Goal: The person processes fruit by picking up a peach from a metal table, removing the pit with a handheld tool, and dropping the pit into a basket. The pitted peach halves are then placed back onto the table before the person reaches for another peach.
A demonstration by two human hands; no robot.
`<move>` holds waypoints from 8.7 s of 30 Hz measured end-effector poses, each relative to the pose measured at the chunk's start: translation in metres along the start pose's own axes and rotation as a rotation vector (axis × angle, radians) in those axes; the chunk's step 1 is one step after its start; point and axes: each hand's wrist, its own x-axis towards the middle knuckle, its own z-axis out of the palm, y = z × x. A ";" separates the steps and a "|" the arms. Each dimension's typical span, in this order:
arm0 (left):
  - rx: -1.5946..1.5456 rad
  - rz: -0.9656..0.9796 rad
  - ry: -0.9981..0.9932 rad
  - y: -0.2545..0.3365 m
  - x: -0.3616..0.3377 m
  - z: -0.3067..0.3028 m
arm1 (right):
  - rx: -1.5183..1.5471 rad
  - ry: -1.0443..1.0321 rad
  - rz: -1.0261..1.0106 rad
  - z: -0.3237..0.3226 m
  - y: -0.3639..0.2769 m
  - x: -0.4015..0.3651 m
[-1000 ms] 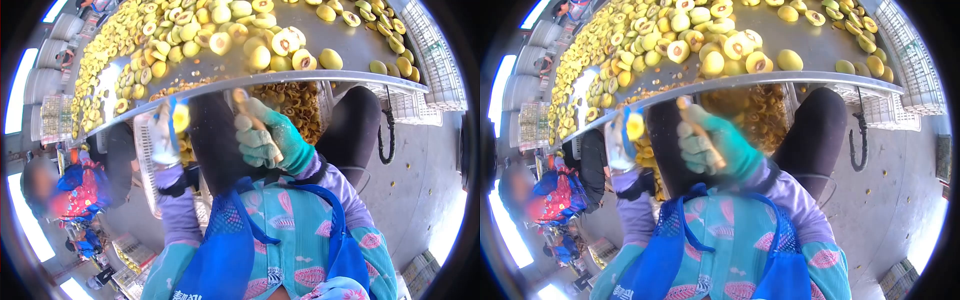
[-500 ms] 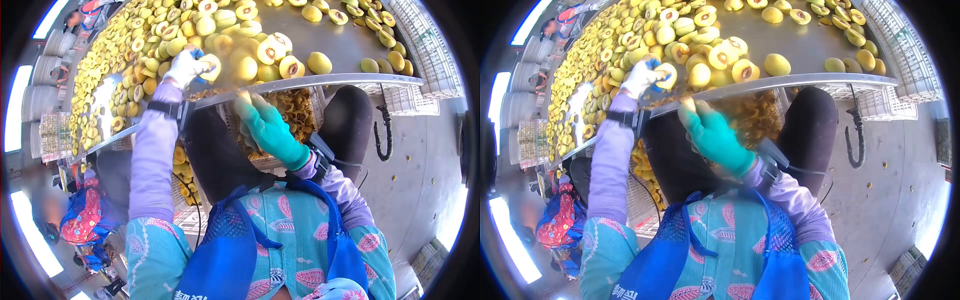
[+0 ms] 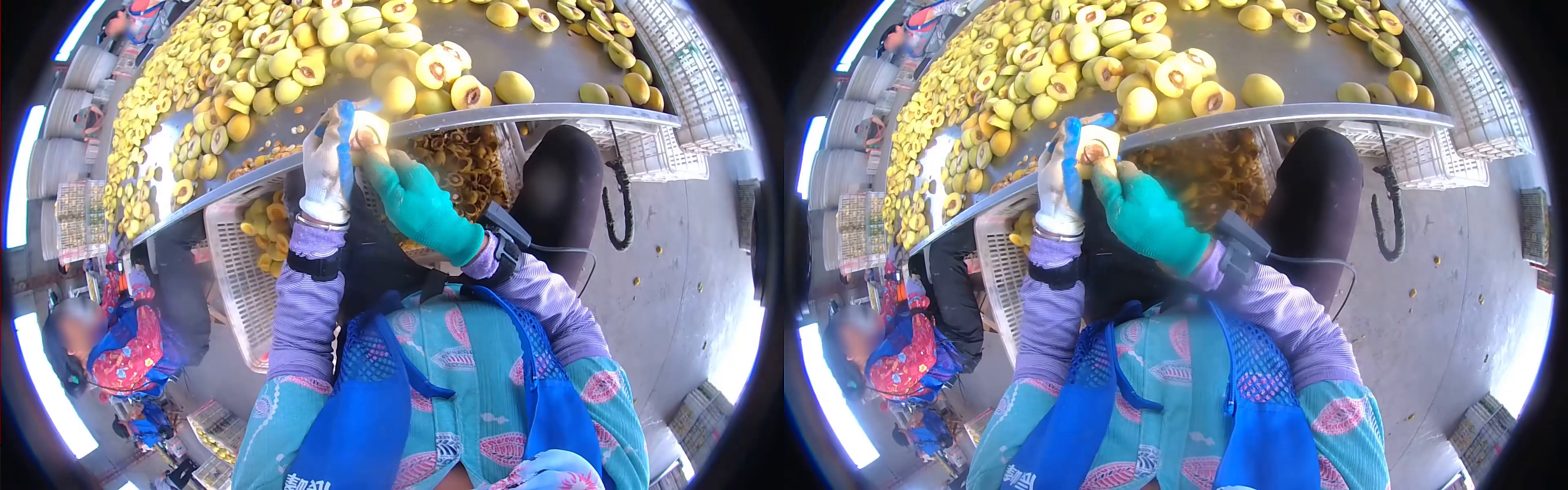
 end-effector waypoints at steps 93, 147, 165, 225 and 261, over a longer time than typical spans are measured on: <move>1.545 -0.112 -0.436 0.054 0.313 -0.084 | -0.512 -0.400 0.285 -0.074 0.152 0.358; 0.046 0.026 -0.067 0.012 -0.029 -0.015 | 0.530 -0.076 0.362 0.011 -0.027 -0.008; 0.017 -0.274 -0.193 0.011 -0.016 0.003 | 1.356 -0.220 0.969 0.000 -0.066 -0.010; -0.277 -0.119 -0.172 0.006 -0.029 -0.009 | 0.580 -0.044 0.520 -0.011 -0.034 -0.010; -0.396 -0.244 -0.127 -0.053 -0.036 0.012 | 2.226 -0.548 0.769 -0.041 -0.043 -0.028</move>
